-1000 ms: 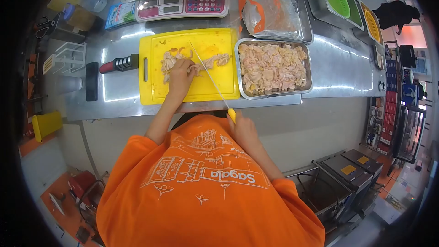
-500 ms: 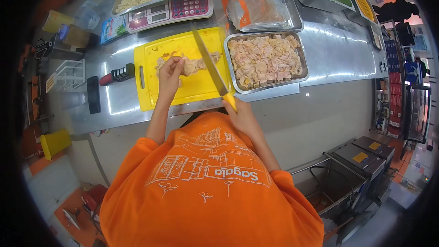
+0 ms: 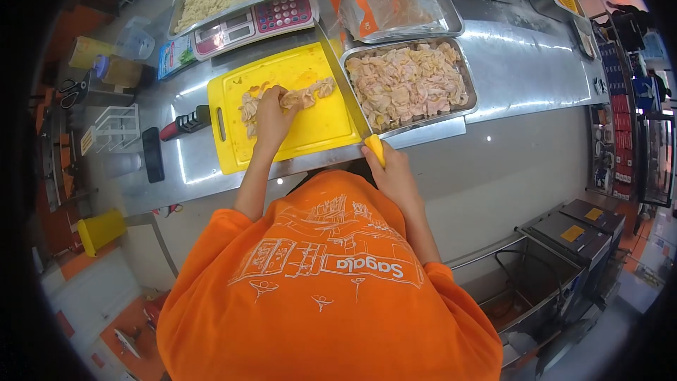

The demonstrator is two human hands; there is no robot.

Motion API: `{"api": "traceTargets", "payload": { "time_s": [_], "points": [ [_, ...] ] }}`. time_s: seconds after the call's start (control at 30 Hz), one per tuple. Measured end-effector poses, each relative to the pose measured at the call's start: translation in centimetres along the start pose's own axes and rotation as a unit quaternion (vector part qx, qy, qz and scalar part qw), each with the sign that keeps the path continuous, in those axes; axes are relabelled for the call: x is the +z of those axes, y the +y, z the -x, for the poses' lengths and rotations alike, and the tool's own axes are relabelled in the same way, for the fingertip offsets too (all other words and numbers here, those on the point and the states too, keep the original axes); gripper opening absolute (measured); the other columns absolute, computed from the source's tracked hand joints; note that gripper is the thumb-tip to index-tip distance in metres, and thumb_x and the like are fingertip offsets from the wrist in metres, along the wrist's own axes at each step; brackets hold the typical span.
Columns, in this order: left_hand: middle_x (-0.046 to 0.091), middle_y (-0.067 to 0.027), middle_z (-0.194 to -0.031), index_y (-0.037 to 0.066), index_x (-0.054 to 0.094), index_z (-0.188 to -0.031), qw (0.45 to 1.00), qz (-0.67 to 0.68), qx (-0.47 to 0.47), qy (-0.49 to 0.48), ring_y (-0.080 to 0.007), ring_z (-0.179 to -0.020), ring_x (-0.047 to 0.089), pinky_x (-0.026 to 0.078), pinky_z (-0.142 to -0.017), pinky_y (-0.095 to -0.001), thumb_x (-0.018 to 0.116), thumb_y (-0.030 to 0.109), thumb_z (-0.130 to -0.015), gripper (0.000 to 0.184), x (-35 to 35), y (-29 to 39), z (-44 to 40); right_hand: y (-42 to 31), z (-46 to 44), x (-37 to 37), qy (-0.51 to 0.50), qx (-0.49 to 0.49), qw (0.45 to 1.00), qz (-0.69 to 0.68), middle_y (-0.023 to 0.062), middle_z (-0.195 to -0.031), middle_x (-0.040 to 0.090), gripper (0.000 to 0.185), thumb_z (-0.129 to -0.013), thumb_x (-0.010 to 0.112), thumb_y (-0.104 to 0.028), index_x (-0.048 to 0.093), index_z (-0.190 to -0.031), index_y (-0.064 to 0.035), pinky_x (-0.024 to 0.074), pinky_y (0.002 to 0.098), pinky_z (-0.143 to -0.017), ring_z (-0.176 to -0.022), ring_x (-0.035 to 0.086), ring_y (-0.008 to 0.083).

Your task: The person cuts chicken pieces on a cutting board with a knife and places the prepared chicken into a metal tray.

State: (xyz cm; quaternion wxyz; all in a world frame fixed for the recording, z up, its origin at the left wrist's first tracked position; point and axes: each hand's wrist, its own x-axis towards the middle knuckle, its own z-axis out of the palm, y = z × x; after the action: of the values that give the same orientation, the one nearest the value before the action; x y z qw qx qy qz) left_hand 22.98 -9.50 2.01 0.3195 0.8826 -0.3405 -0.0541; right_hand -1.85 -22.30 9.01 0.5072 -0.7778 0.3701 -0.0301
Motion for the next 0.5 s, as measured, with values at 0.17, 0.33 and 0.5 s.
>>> {"api": "traceTargets", "payload": {
  "time_s": [0.17,0.33,0.5],
  "points": [
    [0.065,-0.0188,-0.073,-0.003,0.065,-0.091,0.994,0.095,-0.054,0.012,-0.0298,-0.064,0.065,0.048,-0.058,-0.0402,0.065,0.016,-0.089,0.019,-0.3,-1.1,0.1,0.2,0.2,0.0,-0.008,0.011,0.999,0.028,0.0276,-0.080,0.064,0.030,-0.096,0.059,-0.025,0.061,-0.098,0.0052,0.0476,0.0460,-0.063,-0.078,0.062,0.0472],
    [0.068,-0.0124,-0.074,-0.007,0.064,-0.095,0.916,0.321,-0.239,-0.026,-0.0163,-0.060,0.068,0.055,-0.054,-0.0273,0.055,0.016,-0.099,0.025,0.0,-2.3,2.6,-0.6,1.4,1.9,-0.054,-0.046,0.996,0.055,0.0281,-0.077,0.063,0.032,-0.096,0.059,-0.027,0.059,-0.102,0.0040,0.0474,0.0501,-0.064,-0.076,0.061,0.0481],
    [0.070,-0.0146,-0.078,-0.009,0.062,-0.095,0.905,0.322,-0.276,-0.024,-0.0195,-0.064,0.071,0.058,-0.058,-0.0263,0.054,0.012,-0.098,0.022,-0.9,-1.3,5.4,1.1,2.5,3.7,-0.103,-0.039,0.981,0.160,0.0299,-0.071,0.062,0.033,-0.096,0.058,-0.030,0.056,-0.096,0.0029,0.0486,0.0553,-0.061,-0.069,0.061,0.0497]
  ]
}}
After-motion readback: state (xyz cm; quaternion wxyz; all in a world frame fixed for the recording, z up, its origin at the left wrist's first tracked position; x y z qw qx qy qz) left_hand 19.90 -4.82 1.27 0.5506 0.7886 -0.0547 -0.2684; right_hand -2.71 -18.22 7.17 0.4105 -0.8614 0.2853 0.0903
